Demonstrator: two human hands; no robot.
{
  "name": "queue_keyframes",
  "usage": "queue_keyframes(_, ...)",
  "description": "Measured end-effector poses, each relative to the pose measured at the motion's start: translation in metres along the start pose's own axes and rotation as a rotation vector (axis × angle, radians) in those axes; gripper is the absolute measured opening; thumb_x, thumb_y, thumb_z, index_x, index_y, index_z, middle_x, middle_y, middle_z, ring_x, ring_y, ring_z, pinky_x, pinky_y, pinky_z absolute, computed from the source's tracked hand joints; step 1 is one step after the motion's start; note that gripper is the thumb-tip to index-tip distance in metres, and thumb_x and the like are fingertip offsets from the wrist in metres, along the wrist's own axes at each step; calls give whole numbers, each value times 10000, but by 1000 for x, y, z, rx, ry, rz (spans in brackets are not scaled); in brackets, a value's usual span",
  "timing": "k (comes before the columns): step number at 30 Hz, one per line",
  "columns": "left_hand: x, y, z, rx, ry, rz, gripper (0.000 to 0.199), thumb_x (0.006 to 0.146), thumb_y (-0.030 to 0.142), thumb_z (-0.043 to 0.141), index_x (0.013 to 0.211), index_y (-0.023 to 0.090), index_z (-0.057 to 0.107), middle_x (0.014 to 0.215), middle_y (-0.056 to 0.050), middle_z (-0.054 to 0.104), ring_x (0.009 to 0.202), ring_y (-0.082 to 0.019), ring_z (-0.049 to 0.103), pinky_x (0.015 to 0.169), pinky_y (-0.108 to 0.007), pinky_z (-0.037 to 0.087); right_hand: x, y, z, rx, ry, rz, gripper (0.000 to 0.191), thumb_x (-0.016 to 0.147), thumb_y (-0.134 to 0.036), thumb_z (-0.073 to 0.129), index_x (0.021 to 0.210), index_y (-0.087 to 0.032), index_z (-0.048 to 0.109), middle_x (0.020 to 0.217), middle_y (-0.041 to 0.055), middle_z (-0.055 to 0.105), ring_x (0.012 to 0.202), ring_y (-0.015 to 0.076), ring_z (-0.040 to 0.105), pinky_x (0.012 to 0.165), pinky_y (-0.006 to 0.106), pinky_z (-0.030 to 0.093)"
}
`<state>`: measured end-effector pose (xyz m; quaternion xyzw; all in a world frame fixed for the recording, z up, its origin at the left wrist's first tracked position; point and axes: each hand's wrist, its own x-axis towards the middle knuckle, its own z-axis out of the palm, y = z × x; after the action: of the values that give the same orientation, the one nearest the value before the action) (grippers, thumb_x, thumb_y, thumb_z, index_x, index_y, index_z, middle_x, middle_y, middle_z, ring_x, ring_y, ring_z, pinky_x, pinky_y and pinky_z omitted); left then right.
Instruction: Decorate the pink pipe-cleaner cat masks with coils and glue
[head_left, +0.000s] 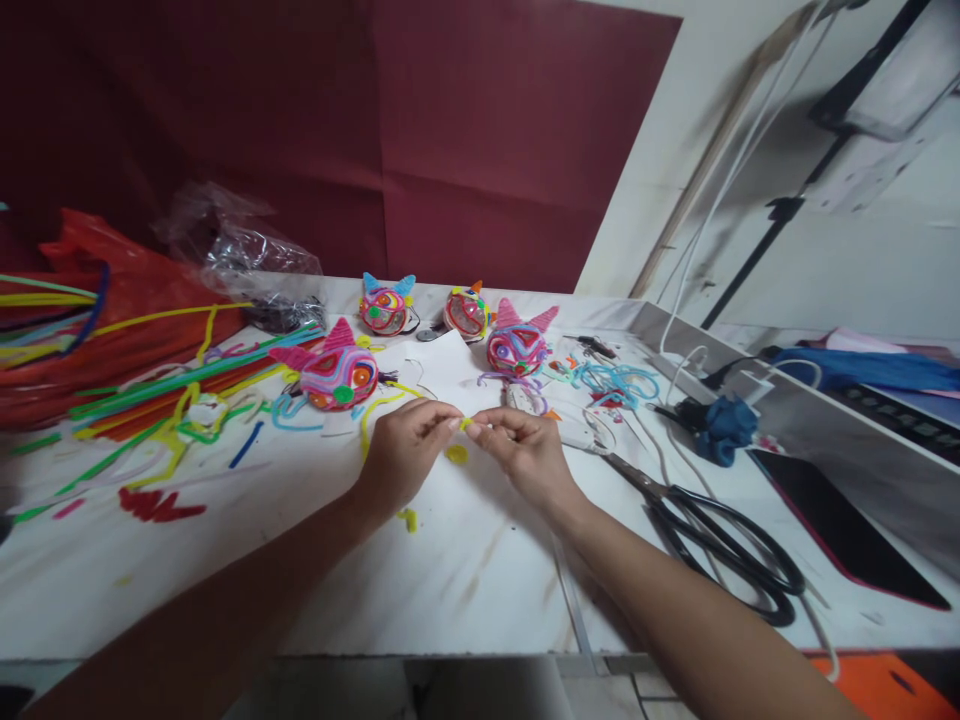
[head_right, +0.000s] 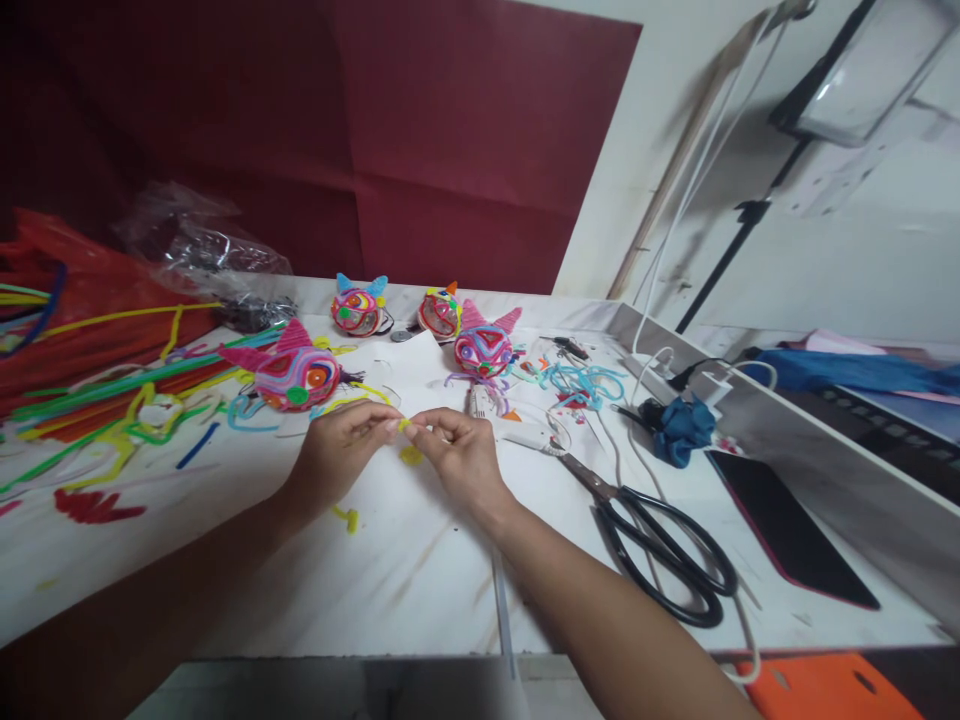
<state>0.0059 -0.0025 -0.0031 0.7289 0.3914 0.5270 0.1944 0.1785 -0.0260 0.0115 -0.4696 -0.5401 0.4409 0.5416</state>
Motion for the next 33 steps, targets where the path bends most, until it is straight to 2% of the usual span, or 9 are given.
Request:
queue_keyframes(5,1,-7,-7,402,61,523,265,1016,167,564,932,218,810,825,-53,815,756,-201,779,720,-297,617,3,1,-6,-77,-53,-81,421,614,-583,896,687,-187,772,464,-100,373,491,82,267,515,273,207)
queue_keyframes(8,1,-7,-9,550,45,664,298,1021,147,540,895,216,801,791,-46,826,707,-200,780,699,-305,605,3,2,-8,-130,-77,-106,434,647,-600,881,695,-179,786,477,-84,416,492,86,295,513,274,214)
queue_keyframes(11,-1,-5,-7,532,69,604,313,965,129,538,798,236,781,738,-19,817,641,-175,757,647,-280,582,2,3,-7,-133,-81,-106,431,654,-608,876,702,-187,793,474,-88,402,491,87,291,511,270,214)
queue_keyframes(16,-4,1,-2,342,111,368,242,810,155,595,662,249,760,570,13,717,494,-149,647,513,-253,493,0,3,-4,-71,-86,-60,406,640,-583,890,656,-197,766,464,-99,349,493,81,245,498,263,189)
queue_keyframes(22,8,-3,-6,-48,134,-266,145,697,290,659,743,207,768,539,1,707,512,-184,674,529,-273,545,2,-1,-7,29,-48,40,416,573,-547,942,702,-196,759,447,-107,371,456,70,240,481,264,157)
queue_keyframes(24,14,-8,-8,-120,125,-400,188,733,370,665,725,193,727,503,6,658,457,-175,635,480,-268,520,3,-2,-8,51,-29,69,433,544,-544,957,703,-195,756,445,-108,383,452,67,236,479,263,149)
queue_keyframes(28,19,-15,-10,-85,151,-382,213,763,402,676,761,190,699,642,-11,698,553,-181,686,531,-272,529,5,-2,-8,83,-20,102,443,503,-524,977,685,-192,747,434,-118,372,453,59,221,482,260,134)
queue_keyframes(31,15,-10,-7,31,184,-161,243,737,307,675,931,198,771,907,-46,793,777,-197,753,671,-288,562,6,0,-7,93,-10,105,434,512,-513,977,686,-189,747,435,-120,373,455,58,223,483,259,135)
queue_keyframes(33,10,-3,-5,89,106,-9,213,825,327,635,888,208,800,894,-53,801,814,-202,747,717,-302,566,6,0,-7,88,-8,97,430,518,-510,976,690,-184,752,436,-119,380,455,58,234,486,257,144)
